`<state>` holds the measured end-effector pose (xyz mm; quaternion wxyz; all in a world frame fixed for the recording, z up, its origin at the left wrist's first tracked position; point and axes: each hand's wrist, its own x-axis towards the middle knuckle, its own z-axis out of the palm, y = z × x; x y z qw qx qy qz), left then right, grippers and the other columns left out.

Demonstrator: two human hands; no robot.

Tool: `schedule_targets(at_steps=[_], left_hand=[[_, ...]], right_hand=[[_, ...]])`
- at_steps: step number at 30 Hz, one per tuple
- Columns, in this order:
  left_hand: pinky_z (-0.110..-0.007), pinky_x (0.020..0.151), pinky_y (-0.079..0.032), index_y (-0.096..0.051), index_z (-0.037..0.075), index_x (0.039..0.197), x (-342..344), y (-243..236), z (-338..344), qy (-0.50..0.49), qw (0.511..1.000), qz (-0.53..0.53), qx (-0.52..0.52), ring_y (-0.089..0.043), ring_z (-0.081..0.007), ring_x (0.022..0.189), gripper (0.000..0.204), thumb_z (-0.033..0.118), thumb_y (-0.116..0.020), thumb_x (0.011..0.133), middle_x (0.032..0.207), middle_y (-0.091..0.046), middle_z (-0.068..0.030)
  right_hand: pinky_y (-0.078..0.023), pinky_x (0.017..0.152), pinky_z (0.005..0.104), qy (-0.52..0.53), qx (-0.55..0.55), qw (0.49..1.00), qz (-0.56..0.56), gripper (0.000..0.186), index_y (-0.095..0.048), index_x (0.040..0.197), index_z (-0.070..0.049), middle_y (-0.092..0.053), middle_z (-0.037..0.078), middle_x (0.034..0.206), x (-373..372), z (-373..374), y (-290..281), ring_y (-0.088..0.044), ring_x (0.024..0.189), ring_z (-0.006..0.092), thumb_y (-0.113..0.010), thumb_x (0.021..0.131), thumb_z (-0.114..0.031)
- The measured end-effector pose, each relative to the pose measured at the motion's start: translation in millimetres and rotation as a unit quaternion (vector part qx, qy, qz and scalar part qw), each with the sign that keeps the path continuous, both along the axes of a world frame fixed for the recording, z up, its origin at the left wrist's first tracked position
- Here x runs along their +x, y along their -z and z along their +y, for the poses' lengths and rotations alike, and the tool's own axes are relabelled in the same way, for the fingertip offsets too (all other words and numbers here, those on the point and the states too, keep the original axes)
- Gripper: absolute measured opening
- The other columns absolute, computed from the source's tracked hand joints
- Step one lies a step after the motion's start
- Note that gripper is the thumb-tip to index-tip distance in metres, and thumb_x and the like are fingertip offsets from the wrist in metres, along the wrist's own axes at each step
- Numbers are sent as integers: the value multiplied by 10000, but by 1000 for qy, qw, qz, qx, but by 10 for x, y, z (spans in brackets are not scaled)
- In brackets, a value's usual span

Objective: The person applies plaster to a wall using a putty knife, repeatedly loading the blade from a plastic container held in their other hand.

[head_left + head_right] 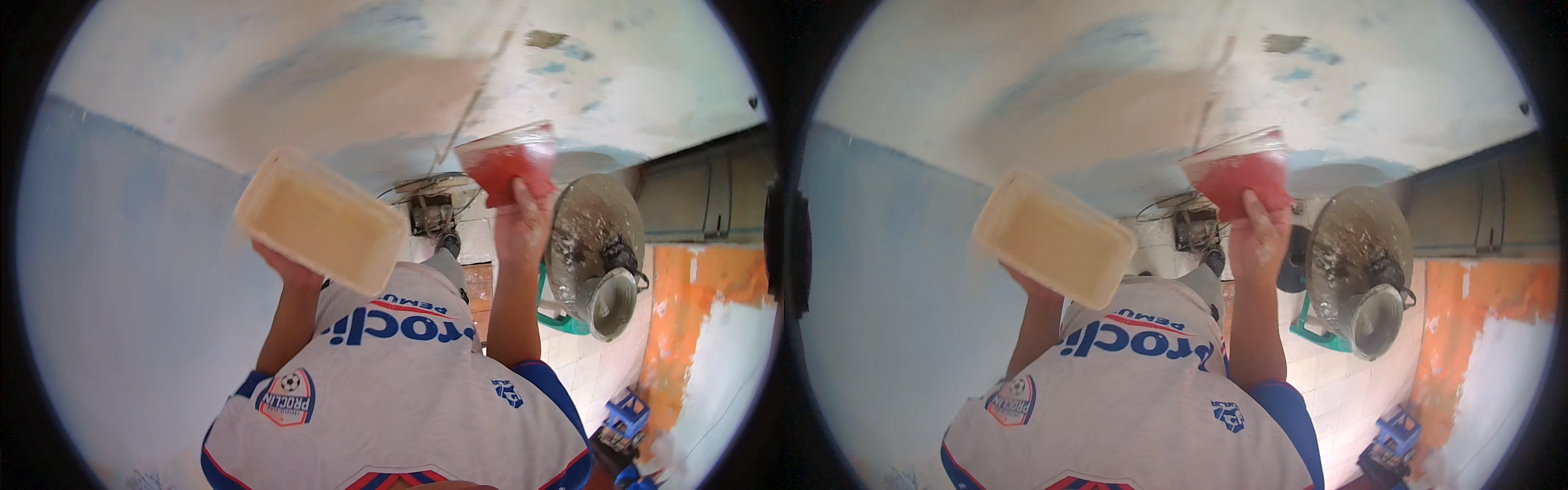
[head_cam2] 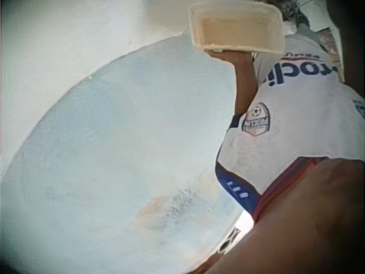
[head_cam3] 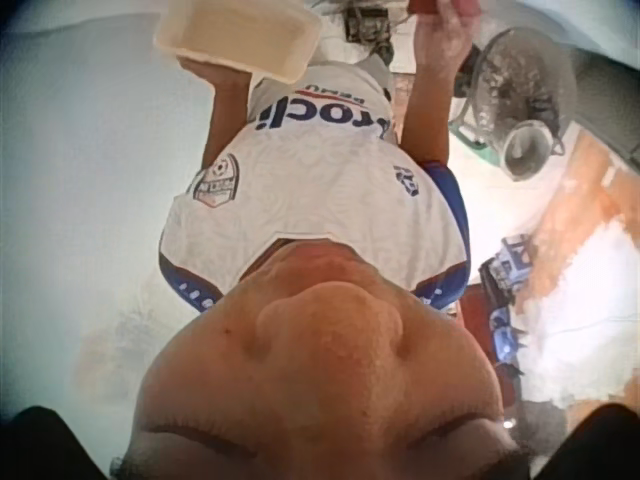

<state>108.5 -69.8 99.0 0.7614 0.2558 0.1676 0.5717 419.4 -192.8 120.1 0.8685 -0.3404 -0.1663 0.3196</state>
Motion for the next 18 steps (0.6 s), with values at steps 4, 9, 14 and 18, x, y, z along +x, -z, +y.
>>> schedule_targets(at_steps=[4,9,14,18], left_hand=[[-523,1157,-427,-435,159,1557,-192,-36,224,25,997,-70,-19,-501,-310,1402,831,751,-328,983,1547,-512,-83],[-516,1154,-428,-430,151,1560,-552,227,509,-3,995,-99,-20,-502,-312,1400,861,769,-325,969,1545,-511,-94],[-507,1151,-429,-424,140,1563,-735,182,445,17,987,-154,-39,-503,-316,1397,899,791,-323,952,1542,-510,-108],[-500,1148,-430,-419,132,1566,-802,70,412,47,979,-193,-56,-504,-318,1395,929,809,-321,938,1540,-509,-118]], right_hand=[[-576,984,466,20,81,989,-120,416,-552,1372,26,-644,160,1330,-636,-133,-543,-640,1210,295,-607,961,45],[-616,775,395,105,-50,892,-436,275,-532,1205,16,-678,206,1126,-1291,-257,-992,-702,943,268,-674,971,-19],[-604,821,403,-69,-12,829,-555,188,-546,1178,-19,-722,279,1062,-1884,28,-1325,-754,944,345,-633,1020,-70],[-595,727,369,-86,-124,706,-692,367,-572,1272,-33,-729,207,1052,-2223,315,-1409,-748,883,349,-656,922,38]])
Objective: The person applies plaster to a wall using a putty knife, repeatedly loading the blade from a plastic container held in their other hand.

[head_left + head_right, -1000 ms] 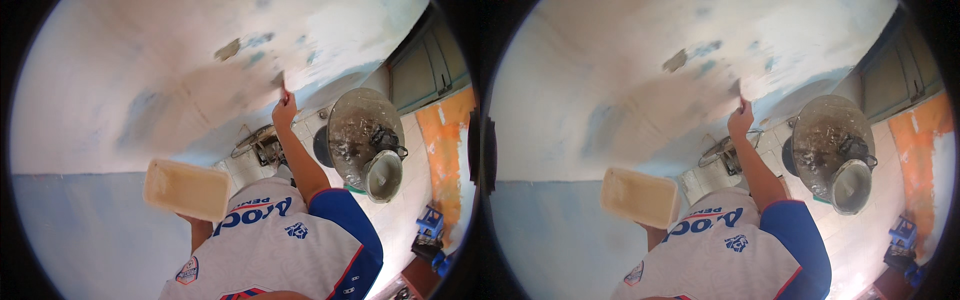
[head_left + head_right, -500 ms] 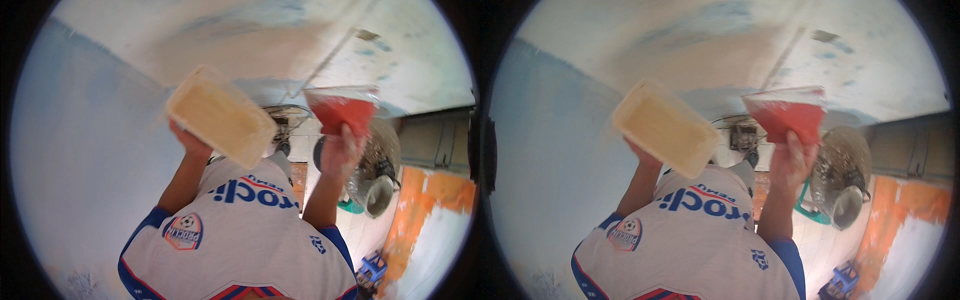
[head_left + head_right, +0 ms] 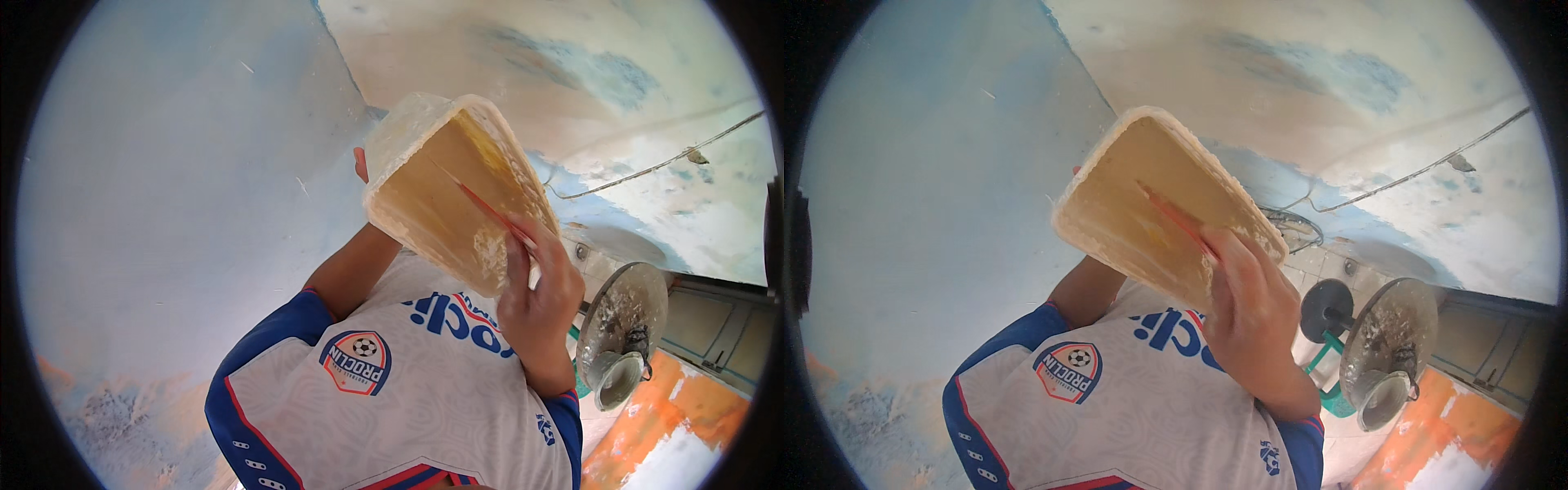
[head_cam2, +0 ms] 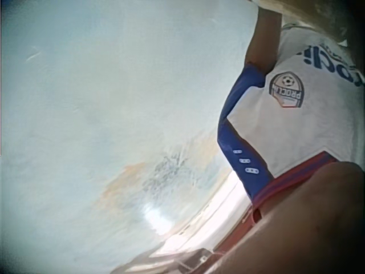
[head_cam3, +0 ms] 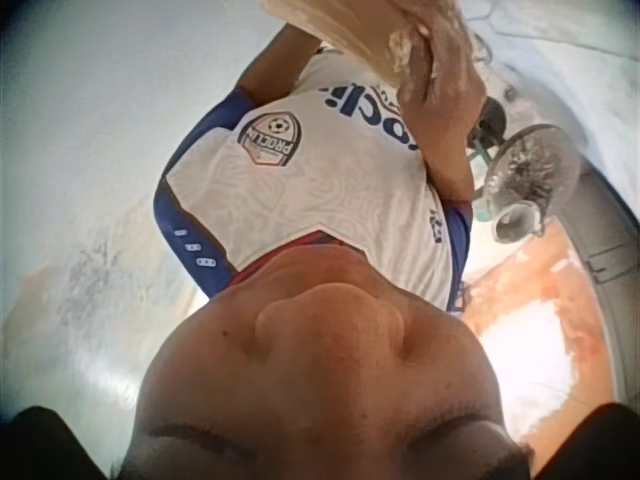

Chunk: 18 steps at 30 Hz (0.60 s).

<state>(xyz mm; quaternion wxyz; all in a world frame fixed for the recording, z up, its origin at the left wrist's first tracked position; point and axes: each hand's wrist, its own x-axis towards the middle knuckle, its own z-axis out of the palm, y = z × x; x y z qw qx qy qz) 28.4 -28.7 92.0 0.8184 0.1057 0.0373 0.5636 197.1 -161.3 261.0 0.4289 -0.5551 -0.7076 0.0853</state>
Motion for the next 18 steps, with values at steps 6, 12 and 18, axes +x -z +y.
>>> schedule_targets(at_steps=[6,12,18], left_hand=[[-490,1144,-432,-412,119,1570,-105,-163,5,37,999,-25,15,-506,-322,1392,974,835,-317,917,1537,-508,-135],[-469,1140,-437,-409,101,1568,-173,-176,186,-24,993,31,107,-519,-320,1378,991,835,-349,905,1524,-516,-138],[-453,1133,-444,-434,92,1551,-289,-140,202,-32,995,46,78,-535,-318,1357,962,810,-363,915,1500,-537,-137]], right_hand=[[-586,746,437,96,-75,992,-21,247,-670,1212,-24,-739,234,1016,-342,239,35,-730,898,421,-607,973,-16],[-584,737,452,63,-47,996,-40,272,-659,1227,-29,-740,234,1023,-379,424,84,-730,886,421,-622,957,-23],[-576,735,457,54,-68,996,-22,282,-655,1220,-19,-738,224,1007,-394,495,175,-723,882,430,-626,940,-2]])
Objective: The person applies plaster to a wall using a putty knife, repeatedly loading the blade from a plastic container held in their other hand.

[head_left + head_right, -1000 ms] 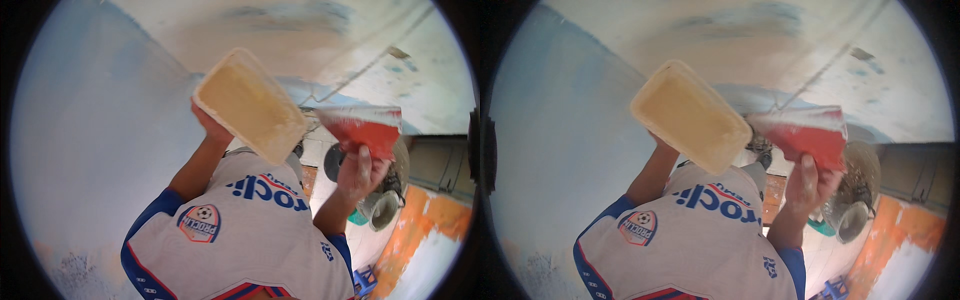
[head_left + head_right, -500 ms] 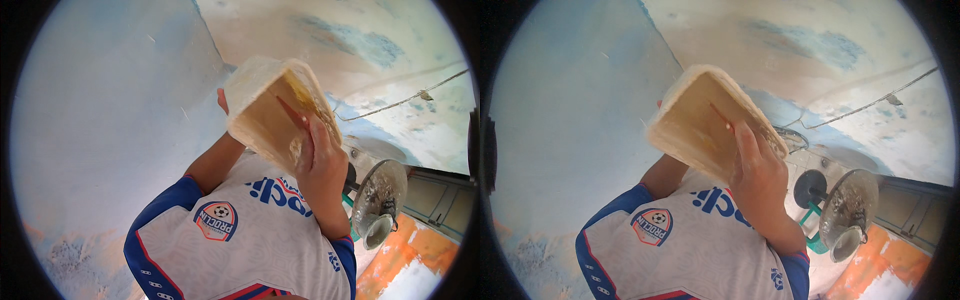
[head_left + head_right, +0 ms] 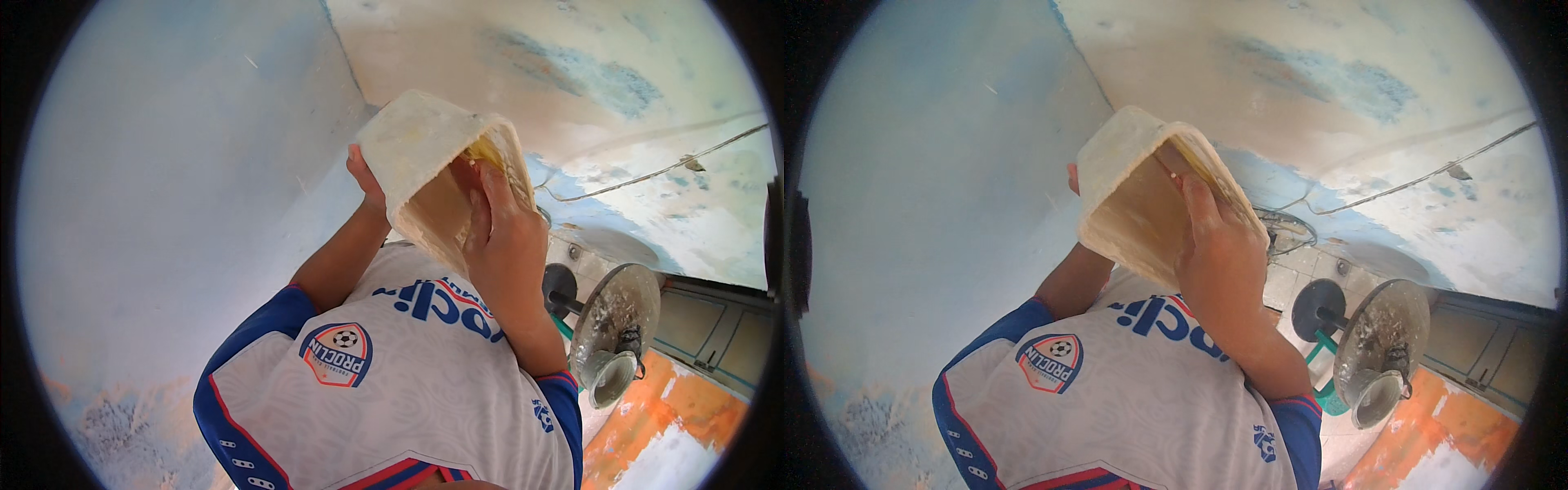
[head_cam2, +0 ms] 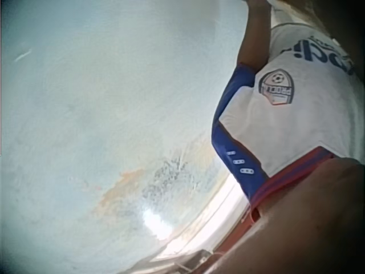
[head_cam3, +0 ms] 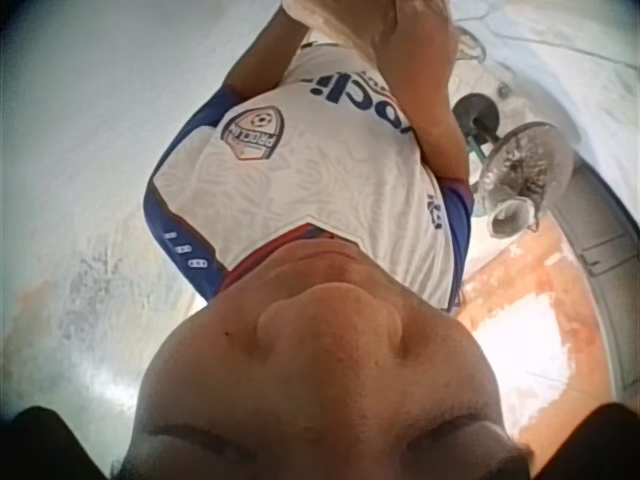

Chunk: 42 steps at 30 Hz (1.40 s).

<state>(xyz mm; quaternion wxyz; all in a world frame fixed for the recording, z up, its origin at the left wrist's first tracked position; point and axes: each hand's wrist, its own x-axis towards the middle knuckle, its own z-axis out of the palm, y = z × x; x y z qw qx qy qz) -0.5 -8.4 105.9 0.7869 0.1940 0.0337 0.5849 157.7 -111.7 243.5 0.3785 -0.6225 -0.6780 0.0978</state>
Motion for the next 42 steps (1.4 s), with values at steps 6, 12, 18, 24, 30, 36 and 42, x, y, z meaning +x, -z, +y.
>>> schedule_targets(at_steps=[6,12,18,24,30,36,42], left_hand=[[-457,1128,-447,-477,90,1519,-147,153,154,51,996,-64,38,-549,-322,1336,934,800,-370,922,1481,-555,-143],[-458,1134,-439,-469,104,1524,-67,185,236,63,996,-52,24,-538,-315,1344,929,805,-363,924,1490,-544,-132],[-460,1140,-432,-461,119,1530,113,294,334,77,996,-42,11,-527,-308,1353,923,809,-356,925,1499,-533,-121],[-461,1145,-425,-453,134,1535,212,458,280,91,995,-43,-12,-516,-300,1361,918,813,-348,926,1507,-522,-109],[-462,1151,-417,-445,149,1541,186,808,93,82,994,-54,-54,-505,-293,1369,913,818,-341,927,1516,-511,-98],[-463,1156,-410,-437,164,1546,238,1368,-196,57,988,-80,-120,-494,-285,1377,908,822,-334,929,1525,-501,-87],[-456,1171,-391,-428,188,1552,283,1447,-449,60,965,-58,-248,-474,-274,1394,911,838,-325,923,1532,-490,-63]], right_hand=[[-565,747,424,-101,-42,993,48,250,-645,1182,2,-722,249,990,60,35,-50,-719,875,430,-605,936,31],[-544,762,434,-40,-1,990,138,300,-605,1211,6,-689,273,1018,72,116,-63,-692,883,472,-602,916,60],[-511,767,544,-77,-67,989,109,307,-533,1230,-14,-690,292,984,137,109,-49,-669,916,493,-551,930,48],[-503,714,556,-52,-57,995,69,274,-524,1197,29,-669,292,854,133,208,60,-663,774,495,-546,924,29],[-508,726,555,-74,-209,975,-15,197,-597,1084,25,-667,270,769,-18,297,121,-658,750,491,-595,900,-46],[-531,787,541,-43,-332,942,-31,229,-634,1103,33,-694,275,834,-129,465,296,-679,811,479,-612,897,-65],[-530,885,513,-53,-381,923,12,341,-635,1227,37,-703,307,945,-234,473,779,-687,918,470,-621,914,-96]])
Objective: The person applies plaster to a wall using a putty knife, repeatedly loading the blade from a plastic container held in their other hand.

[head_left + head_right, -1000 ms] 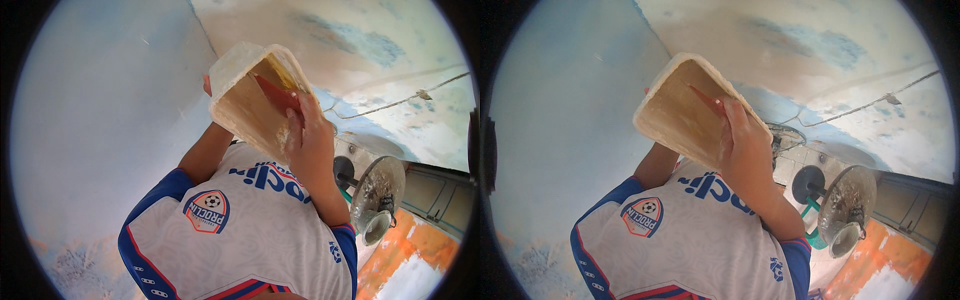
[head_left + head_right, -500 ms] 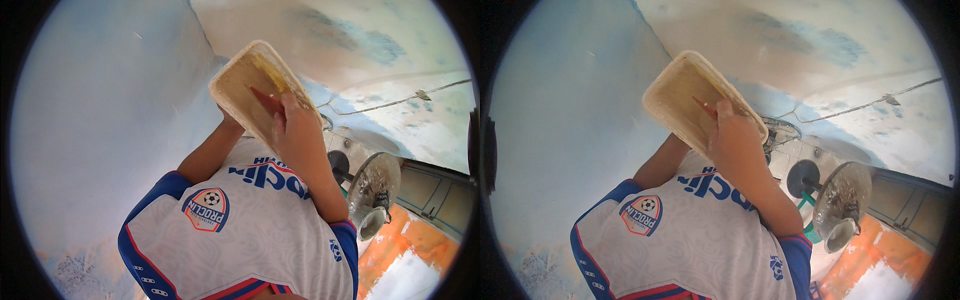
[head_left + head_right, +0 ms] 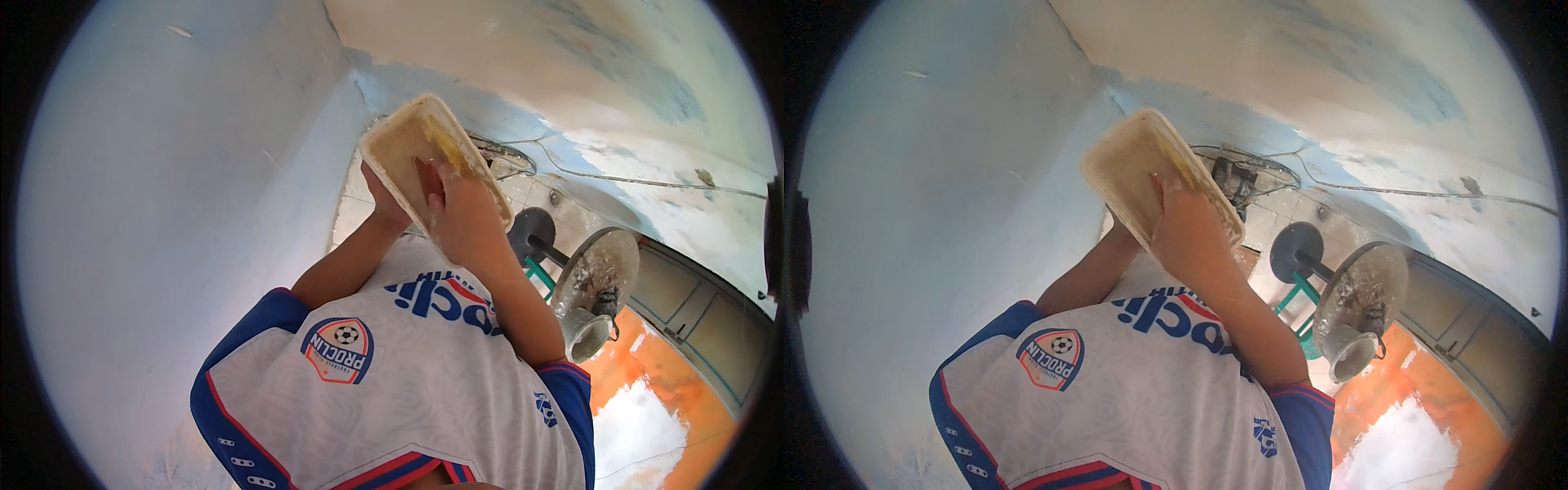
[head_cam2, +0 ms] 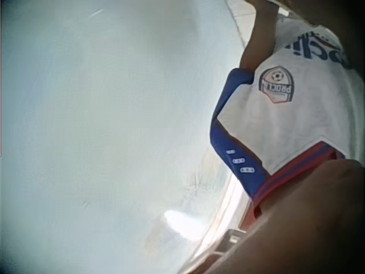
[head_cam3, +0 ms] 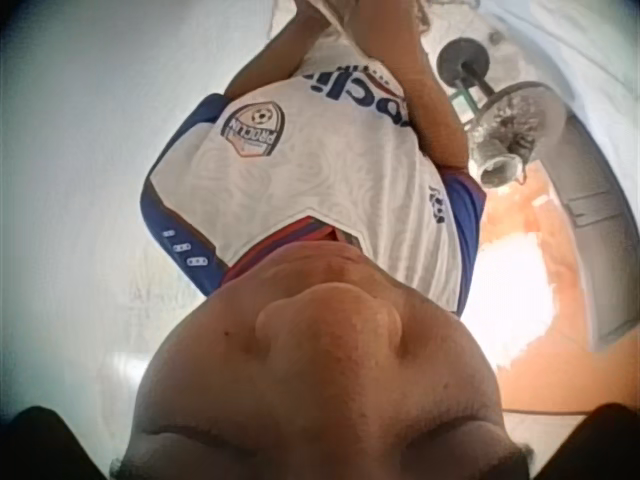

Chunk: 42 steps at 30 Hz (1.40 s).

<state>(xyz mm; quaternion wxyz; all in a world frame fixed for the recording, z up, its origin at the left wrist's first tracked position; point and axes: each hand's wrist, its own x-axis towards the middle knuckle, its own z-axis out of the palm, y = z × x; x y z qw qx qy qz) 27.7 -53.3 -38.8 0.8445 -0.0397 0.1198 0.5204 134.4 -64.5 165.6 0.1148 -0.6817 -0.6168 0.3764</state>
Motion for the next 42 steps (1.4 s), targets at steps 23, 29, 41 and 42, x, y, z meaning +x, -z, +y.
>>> schedule_targets(at_steps=[23,29,41,42], left_hand=[[-495,1180,-389,-423,172,1568,-16,-141,15,14,996,-84,37,-477,-317,1414,927,826,-342,915,1548,-487,-91],[-521,1198,-376,-409,173,1587,-37,-47,10,113,993,-31,-12,-473,-332,1429,915,811,-284,943,1575,-475,-117],[-502,1182,-405,-429,149,1577,79,-448,260,243,961,103,87,-507,-322,1410,882,778,-227,993,1546,-516,-112],[-502,1182,-405,-429,149,1577,135,-443,248,246,959,102,94,-507,-322,1410,882,778,-227,993,1546,-516,-112]], right_hand=[[-562,755,537,-11,63,991,-118,296,-635,1197,70,-689,308,828,50,48,124,-699,814,474,-596,952,-90],[-578,761,458,36,47,995,-82,309,-648,1219,50,-717,274,863,220,-68,-431,-723,832,429,-626,937,-74],[-537,674,461,167,233,958,20,295,-622,1213,16,-708,248,838,788,-290,-618,-708,756,427,-623,949,-116],[-550,709,435,147,200,968,-31,328,-608,1262,31,-718,250,870,757,-304,-713,-715,762,406,-625,965,-107]])
